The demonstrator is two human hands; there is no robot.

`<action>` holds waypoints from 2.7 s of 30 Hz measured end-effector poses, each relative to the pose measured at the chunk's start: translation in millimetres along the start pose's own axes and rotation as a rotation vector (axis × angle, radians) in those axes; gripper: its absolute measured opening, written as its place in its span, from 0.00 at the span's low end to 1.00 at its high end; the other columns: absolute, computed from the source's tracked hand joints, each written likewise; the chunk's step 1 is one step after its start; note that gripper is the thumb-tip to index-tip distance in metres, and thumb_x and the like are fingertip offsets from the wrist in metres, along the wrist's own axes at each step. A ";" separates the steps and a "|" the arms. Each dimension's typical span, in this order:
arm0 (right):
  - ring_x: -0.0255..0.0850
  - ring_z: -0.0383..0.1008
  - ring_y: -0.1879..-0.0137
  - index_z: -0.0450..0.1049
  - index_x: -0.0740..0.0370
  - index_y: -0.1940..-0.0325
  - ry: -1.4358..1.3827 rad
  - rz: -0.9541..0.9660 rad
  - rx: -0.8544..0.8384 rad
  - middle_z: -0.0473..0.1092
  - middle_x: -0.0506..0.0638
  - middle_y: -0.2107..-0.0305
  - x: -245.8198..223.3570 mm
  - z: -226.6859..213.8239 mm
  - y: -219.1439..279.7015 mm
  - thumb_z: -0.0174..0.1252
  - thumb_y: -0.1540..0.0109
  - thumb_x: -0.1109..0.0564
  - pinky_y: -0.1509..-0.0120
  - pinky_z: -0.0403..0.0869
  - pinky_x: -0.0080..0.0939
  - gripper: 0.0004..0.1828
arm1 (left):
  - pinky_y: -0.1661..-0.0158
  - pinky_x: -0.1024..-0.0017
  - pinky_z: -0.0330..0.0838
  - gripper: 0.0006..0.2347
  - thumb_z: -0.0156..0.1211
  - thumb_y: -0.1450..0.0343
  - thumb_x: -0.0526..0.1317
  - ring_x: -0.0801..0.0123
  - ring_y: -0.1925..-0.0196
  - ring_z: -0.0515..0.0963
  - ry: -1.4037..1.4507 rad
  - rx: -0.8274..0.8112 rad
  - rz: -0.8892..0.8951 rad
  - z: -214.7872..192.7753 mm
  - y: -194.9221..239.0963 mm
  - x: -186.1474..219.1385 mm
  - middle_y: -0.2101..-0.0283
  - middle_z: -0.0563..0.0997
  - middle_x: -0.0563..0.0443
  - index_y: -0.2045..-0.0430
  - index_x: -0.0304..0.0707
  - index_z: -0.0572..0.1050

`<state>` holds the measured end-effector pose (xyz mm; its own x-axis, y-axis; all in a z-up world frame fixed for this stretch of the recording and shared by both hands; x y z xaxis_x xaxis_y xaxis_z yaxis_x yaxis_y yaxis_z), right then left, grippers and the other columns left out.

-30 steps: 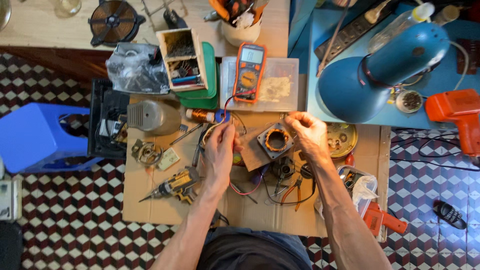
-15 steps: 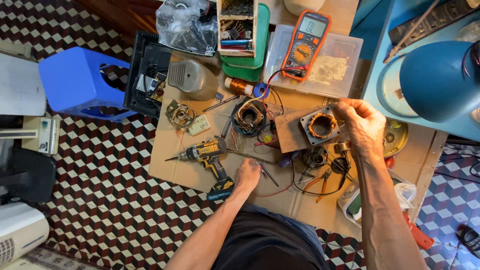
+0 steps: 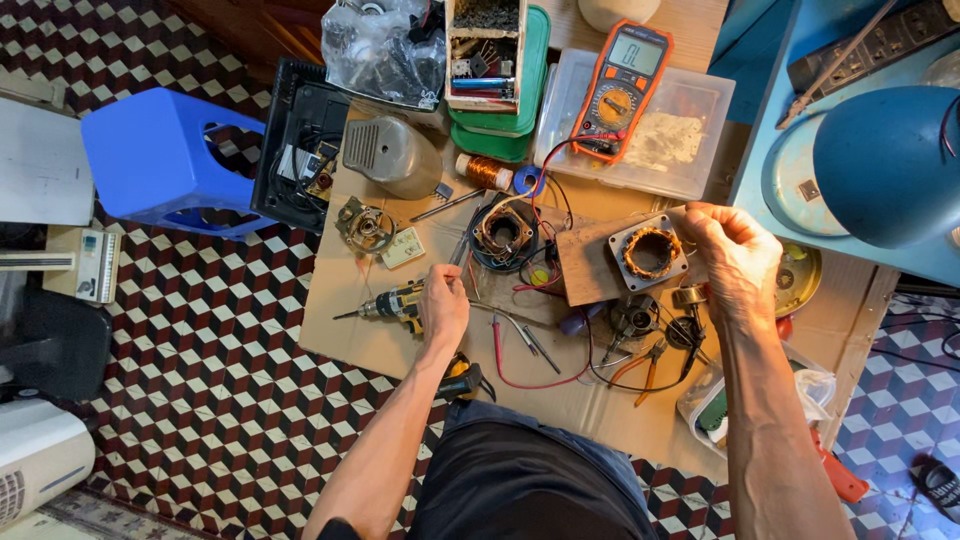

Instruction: The person works on a small electrical component, likely a motor stator, on a cluttered workbench. They use a heat gun to apply heat to the component, then use a utility knife to scrape or trim material from it. A multimeter is visible on the table, suggesting electrical testing is part of the process.

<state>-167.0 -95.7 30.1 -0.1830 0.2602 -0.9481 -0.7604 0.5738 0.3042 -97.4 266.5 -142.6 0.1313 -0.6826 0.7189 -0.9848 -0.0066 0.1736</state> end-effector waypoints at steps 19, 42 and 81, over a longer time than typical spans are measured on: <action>0.35 0.78 0.58 0.77 0.70 0.52 0.010 -0.009 -0.002 0.78 0.54 0.61 -1.3 1.4 0.2 0.64 0.33 0.59 0.50 0.78 0.32 0.10 | 0.61 0.54 0.75 0.06 0.60 0.31 0.36 0.45 0.60 0.82 -0.189 -0.395 0.144 15.8 52.8 32.2 0.58 0.83 0.40 0.64 0.39 0.81; 0.35 0.80 0.56 0.77 0.67 0.56 0.033 0.084 0.062 0.79 0.54 0.61 -14.7 10.3 2.9 0.64 0.37 0.57 0.48 0.79 0.34 0.10 | 0.53 0.60 0.74 0.05 0.61 0.29 0.34 0.55 0.60 0.79 -0.218 -0.781 1.091 -10.1 71.0 91.3 0.67 0.77 0.43 0.65 0.35 0.71; 0.31 0.72 0.66 0.80 0.66 0.56 0.066 0.114 0.090 0.76 0.48 0.68 -3.6 4.4 -4.2 0.65 0.37 0.55 0.65 0.70 0.30 0.11 | 0.62 0.80 0.77 0.15 0.59 0.26 0.40 0.76 0.63 0.81 0.907 -0.726 -0.252 32.8 -11.3 282.4 0.61 0.83 0.49 0.49 0.32 0.77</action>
<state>-160.3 -95.7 32.6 -0.3076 0.2774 -0.9102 -0.6740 0.6116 0.4143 -53.0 49.8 36.4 0.6322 0.0469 0.7734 -0.6634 0.5485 0.5090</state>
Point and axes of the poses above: each hand's wrist, its own y-axis away from the middle knuckle, its own z-axis out of the palm, x = y × z, the point moved 1 cm from there along -y, towards the middle knuckle
